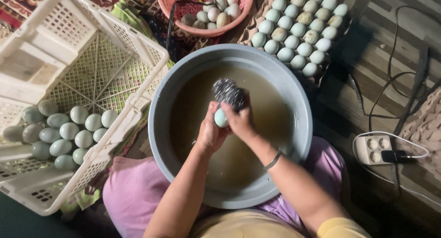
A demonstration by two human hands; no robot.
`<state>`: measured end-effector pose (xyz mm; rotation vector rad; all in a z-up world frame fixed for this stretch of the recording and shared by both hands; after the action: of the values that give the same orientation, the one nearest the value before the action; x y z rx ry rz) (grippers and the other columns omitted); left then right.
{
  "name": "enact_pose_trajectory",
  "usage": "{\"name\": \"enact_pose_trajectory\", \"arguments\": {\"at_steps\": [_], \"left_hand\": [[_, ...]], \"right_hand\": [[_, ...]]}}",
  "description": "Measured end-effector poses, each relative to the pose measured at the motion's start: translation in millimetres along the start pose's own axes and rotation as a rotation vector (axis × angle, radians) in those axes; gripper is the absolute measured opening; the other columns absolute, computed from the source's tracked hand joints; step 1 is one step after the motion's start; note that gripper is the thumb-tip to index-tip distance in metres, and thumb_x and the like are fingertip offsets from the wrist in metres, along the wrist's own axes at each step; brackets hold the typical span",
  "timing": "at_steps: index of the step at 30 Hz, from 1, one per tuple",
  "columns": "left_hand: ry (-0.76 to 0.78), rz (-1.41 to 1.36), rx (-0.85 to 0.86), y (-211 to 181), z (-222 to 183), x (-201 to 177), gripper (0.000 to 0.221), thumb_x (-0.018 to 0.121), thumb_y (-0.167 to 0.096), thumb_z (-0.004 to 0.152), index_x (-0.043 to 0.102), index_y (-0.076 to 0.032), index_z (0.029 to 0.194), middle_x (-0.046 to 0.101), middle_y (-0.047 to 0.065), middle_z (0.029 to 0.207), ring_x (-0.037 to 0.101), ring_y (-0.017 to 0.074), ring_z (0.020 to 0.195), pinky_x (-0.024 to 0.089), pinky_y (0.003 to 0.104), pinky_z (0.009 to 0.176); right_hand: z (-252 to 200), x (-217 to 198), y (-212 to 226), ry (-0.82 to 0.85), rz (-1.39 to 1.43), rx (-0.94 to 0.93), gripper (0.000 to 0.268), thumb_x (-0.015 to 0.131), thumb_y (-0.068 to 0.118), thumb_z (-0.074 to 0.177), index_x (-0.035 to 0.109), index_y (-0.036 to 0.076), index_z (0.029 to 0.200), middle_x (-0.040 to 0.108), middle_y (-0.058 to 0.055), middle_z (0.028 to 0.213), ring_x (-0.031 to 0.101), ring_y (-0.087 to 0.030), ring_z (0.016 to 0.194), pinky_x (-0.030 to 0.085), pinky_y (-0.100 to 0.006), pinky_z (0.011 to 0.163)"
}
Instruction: Washing individual eggs in a basin of water using a steel wool scrubber and transferring them from one container to another.
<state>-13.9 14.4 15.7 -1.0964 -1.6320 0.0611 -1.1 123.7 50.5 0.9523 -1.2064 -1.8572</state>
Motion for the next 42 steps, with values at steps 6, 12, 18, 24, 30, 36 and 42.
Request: {"name": "enact_pose_trajectory", "arguments": {"at_steps": [6, 12, 18, 24, 30, 36, 42], "left_hand": [[0.087, -0.084, -0.161, 5.1, 0.6, 1.2, 0.031, 0.039, -0.044, 0.105, 0.055, -0.018, 0.108, 0.055, 0.021, 0.067, 0.04, 0.0209, 0.051, 0.032, 0.027, 0.046], [0.097, -0.167, -0.102, -26.3, -14.5, 21.2, 0.031, 0.04, -0.035, 0.108, 0.056, -0.018, 0.128, 0.064, 0.027, 0.084, 0.051, 0.0167, 0.059, 0.041, 0.021, 0.049], [-0.066, -0.177, -0.045, -9.1, 13.6, -13.6, 0.026, 0.053, -0.047, 0.104, 0.046, -0.023, 0.109, 0.06, 0.024, 0.079, 0.048, 0.02, 0.056, 0.039, 0.023, 0.045], [-0.182, 0.259, 0.16, -12.4, 13.4, -7.8, 0.029, 0.032, -0.044, 0.109, 0.043, -0.019, 0.102, 0.05, 0.012, 0.075, 0.041, 0.0141, 0.051, 0.032, 0.022, 0.035], [-0.343, -0.014, -0.036, 4.7, 7.5, -3.3, 0.027, 0.055, -0.05, 0.095, 0.054, -0.024, 0.092, 0.055, 0.015, 0.049, 0.044, 0.017, 0.031, 0.033, 0.023, 0.028], [-0.175, 0.465, 0.069, -11.2, -12.8, 5.3, 0.044, 0.03, -0.049, 0.106, 0.041, -0.025, 0.142, 0.048, 0.025, 0.116, 0.067, 0.0455, 0.086, 0.059, 0.062, 0.073], [-0.267, -0.061, 0.036, 2.6, -1.5, -0.9, 0.032, 0.051, -0.044, 0.099, 0.057, -0.022, 0.122, 0.06, 0.01, 0.071, 0.049, 0.017, 0.045, 0.042, 0.023, 0.032]], "right_hand": [[17.2, -14.2, -23.3, 0.018, 0.048, 0.282, 0.061, 0.084, 0.035, 0.086, 0.05, 0.008, 0.129, 0.067, -0.018, 0.116, 0.065, -0.033, 0.109, 0.05, -0.047, 0.097], [34.8, -29.9, -47.3, 0.362, -0.87, 0.544, 0.065, 0.082, 0.046, 0.074, 0.051, 0.038, 0.13, 0.059, -0.006, 0.132, 0.06, -0.028, 0.126, 0.046, -0.045, 0.11], [13.4, -11.1, -59.7, -0.124, 0.094, 0.356, 0.06, 0.084, 0.035, 0.087, 0.056, -0.003, 0.123, 0.065, -0.028, 0.114, 0.068, -0.031, 0.105, 0.052, -0.045, 0.096], [-28.4, 15.1, -5.2, 0.006, -0.092, 0.011, 0.047, 0.082, 0.027, 0.086, 0.054, 0.006, 0.117, 0.065, -0.017, 0.097, 0.067, -0.03, 0.09, 0.053, -0.044, 0.082], [-4.8, 16.7, 68.3, -0.067, -0.084, 0.557, 0.076, 0.067, 0.061, 0.089, 0.062, -0.003, 0.129, 0.053, -0.04, 0.137, 0.051, -0.042, 0.136, 0.032, -0.052, 0.118], [-7.4, 10.1, 18.9, -0.075, 0.024, 0.22, 0.037, 0.082, 0.032, 0.086, 0.066, 0.007, 0.108, 0.074, -0.014, 0.094, 0.071, -0.023, 0.084, 0.058, -0.046, 0.072], [5.1, 14.7, 42.0, -0.05, 0.056, 0.47, 0.053, 0.069, 0.054, 0.089, 0.07, 0.001, 0.078, 0.062, -0.014, 0.056, 0.059, -0.019, 0.048, 0.052, -0.031, 0.04]]}}
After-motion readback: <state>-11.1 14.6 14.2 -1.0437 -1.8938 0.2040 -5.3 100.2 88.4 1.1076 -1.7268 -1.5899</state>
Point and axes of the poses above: each hand's wrist, its own z-axis towards the middle knuckle, its own x-axis out of the palm, y = z × x, the point moved 3 cm from there along z, towards the middle knuckle
